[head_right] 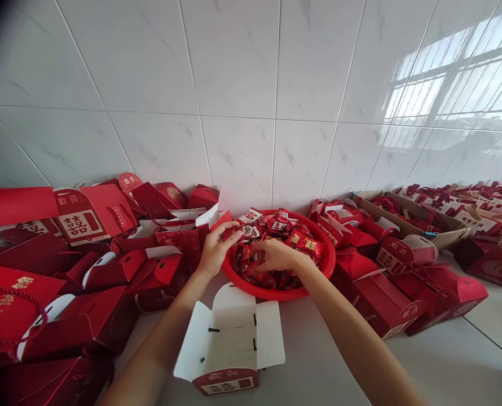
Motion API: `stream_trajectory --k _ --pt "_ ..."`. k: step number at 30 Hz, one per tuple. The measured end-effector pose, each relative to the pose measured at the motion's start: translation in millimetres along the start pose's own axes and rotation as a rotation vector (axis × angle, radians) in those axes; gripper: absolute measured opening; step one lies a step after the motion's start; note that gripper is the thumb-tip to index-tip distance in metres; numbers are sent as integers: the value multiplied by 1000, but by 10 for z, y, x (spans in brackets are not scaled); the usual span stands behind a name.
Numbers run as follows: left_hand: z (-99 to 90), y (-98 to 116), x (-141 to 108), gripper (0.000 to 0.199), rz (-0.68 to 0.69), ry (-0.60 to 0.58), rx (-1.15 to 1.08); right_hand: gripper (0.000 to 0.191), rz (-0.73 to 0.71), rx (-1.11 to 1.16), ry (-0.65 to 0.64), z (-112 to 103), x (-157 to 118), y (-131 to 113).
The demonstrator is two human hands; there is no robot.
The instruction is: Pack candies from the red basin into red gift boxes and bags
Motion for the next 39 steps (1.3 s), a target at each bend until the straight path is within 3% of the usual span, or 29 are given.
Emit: stream_trajectory --k 5,8,12,15,18,21,26,28,31,36,39 --pt "7 15 -12 35 -2 -3 -6 20 98 -259 -197 154 -59 -13" --pt "8 43 -19 32 14 0 18 15 147 -334 -108 77 -47 -7" --pt "14 83 -24 31 34 6 51 32 233 -385 99 -170 -77 98" --pt "23 96 -27 30 40 1 53 37 228 -349 144 -235 -125 150" --pt "24 91 -28 30 41 0 56 31 152 -254 52 -127 -156 115" --pt "25 75 -25 31 31 -3 35 37 68 -212 -112 67 -184 9" --pt "29 73 -27 33 11 1 20 46 105 -412 -203 221 -180 -90" --pt "30 85 -33 33 13 5 23 42 106 -475 -177 223 -148 -121" --pt "33 96 -41 31 22 4 37 20 104 -486 -135 187 -106 -100" --pt "32 82 -40 32 29 -3 43 22 153 -458 -71 53 -101 45" --pt "29 83 -38 32 34 -2 37 11 142 -439 -116 108 -128 46"
Point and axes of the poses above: each hand's wrist, its own x-axis towards the middle knuckle, its own z-axis out of the palm, y = z × x, the point moved 9 cm from there along x, towards the middle knuckle, and after that the axes turned 7 degrees about -z, right-handed, at the moved point
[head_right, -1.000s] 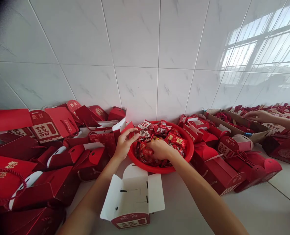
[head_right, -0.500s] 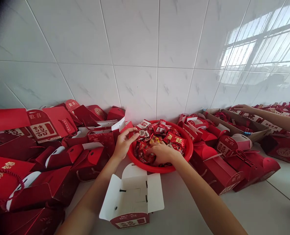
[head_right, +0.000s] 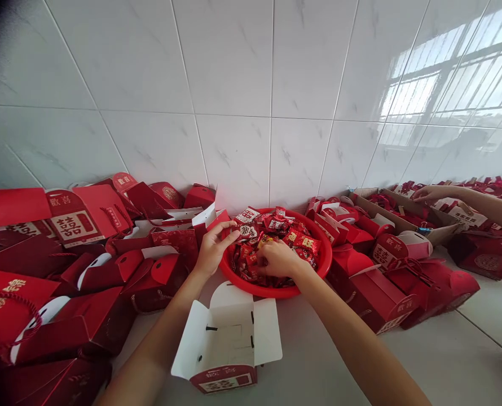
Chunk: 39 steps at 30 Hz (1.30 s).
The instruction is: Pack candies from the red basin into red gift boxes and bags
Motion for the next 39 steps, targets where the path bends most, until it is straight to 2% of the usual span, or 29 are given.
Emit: stream_trajectory --k 3,6,8,10,12,16,26,31,39 --pt "-5 7 0 32 3 3 0 26 -13 -2 -51 85 -31 -57" --pt "-7 9 0 32 9 2 2 58 21 -23 -77 129 -52 -47" --pt "-6 -5 1 32 3 -2 0 71 26 -31 -114 151 -56 -38" --pt "-4 -20 1 33 -9 -4 -5 66 21 -46 -158 163 -55 -47" --pt "-2 -17 0 33 -8 -3 -4 51 22 -74 -177 151 -49 -74" --pt "4 30 -6 31 8 1 22 31 25 -114 -159 101 -23 -149" --pt "9 -6 0 33 -2 -15 12 18 -23 -48 -142 152 8 -137" --pt "2 -16 1 32 -12 -5 -6 10 -23 113 -9 58 -2 -81" --pt "-12 -57 15 37 -77 5 -88 9 53 528 363 -186 -88 266"
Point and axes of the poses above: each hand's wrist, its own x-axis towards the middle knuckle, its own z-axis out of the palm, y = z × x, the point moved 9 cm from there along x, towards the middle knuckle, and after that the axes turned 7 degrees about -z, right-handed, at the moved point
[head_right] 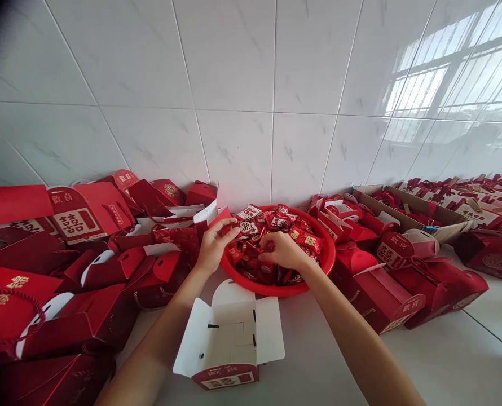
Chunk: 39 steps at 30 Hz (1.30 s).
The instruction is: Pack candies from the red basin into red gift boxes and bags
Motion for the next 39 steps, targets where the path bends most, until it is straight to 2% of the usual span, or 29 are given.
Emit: stream_trajectory --k 7,11,15,17,21,25,30,35,39 --pt "9 16 -16 42 -20 23 -71 33 155 561 240 -138 -81 206" --pt "5 -5 4 41 -19 17 -59 38 184 671 320 -186 -118 233" --pt "-13 10 4 39 2 22 -6 32 60 708 578 -419 -174 212" --pt "-13 49 -10 37 24 27 43 27 -8 724 657 -497 -201 186" --pt "6 89 -33 37 27 16 65 22 -78 714 687 -550 -221 101" --pt "11 86 -30 36 34 -2 60 16 -83 683 734 -588 -253 74" --pt "1 84 -25 38 37 -9 81 23 -98 665 839 -666 -305 147" --pt "54 77 -32 45 -15 -71 -11 45 -52 788 824 -610 -306 144" --pt "73 105 -39 49 -46 -104 -36 31 35 931 718 -504 -284 69"
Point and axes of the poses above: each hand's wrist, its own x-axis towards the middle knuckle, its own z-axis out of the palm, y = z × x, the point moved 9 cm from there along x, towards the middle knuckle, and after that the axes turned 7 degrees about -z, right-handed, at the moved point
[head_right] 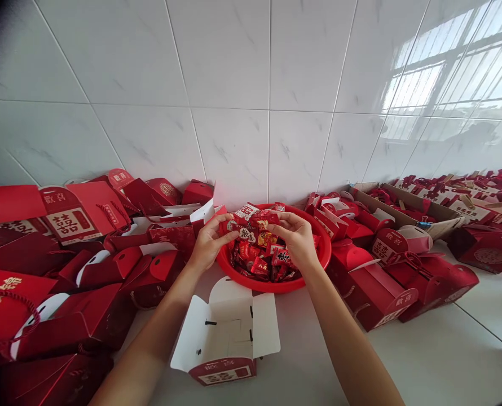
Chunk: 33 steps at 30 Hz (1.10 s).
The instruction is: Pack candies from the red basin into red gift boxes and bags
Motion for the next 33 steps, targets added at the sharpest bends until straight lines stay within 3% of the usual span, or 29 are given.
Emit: stream_trajectory --k 4,6,11,14,16,19,23,30,33 --pt "5 202 -44 49 25 -55 69 24 -16 94 12 -15 -32 -226" --pt "47 402 -122 46 77 -126 174 21 35 114 -69 51 -82 -319" --pt "336 743 -558 36 8 -497 496 16 232 -22 -503 453 -425 -428" --pt "474 783 -869 31 -126 -688 649 14 268 -113 -748 676 -652 -457" --pt "525 778 -1001 27 -168 -745 753 10 252 -230 -903 799 -786 -437" --pt "561 708 -1069 28 -183 -770 893 12 156 -495 -1057 926 -915 -363" --pt "527 611 -1029 34 -205 -734 971 16 132 -723 -1147 1007 -1018 -214" --pt "361 829 -987 32 -46 -543 1088 17 80 -796 -961 964 -926 -207" --pt "293 909 -1013 32 -19 -494 1100 19 92 -787 -1006 993 -971 -196"
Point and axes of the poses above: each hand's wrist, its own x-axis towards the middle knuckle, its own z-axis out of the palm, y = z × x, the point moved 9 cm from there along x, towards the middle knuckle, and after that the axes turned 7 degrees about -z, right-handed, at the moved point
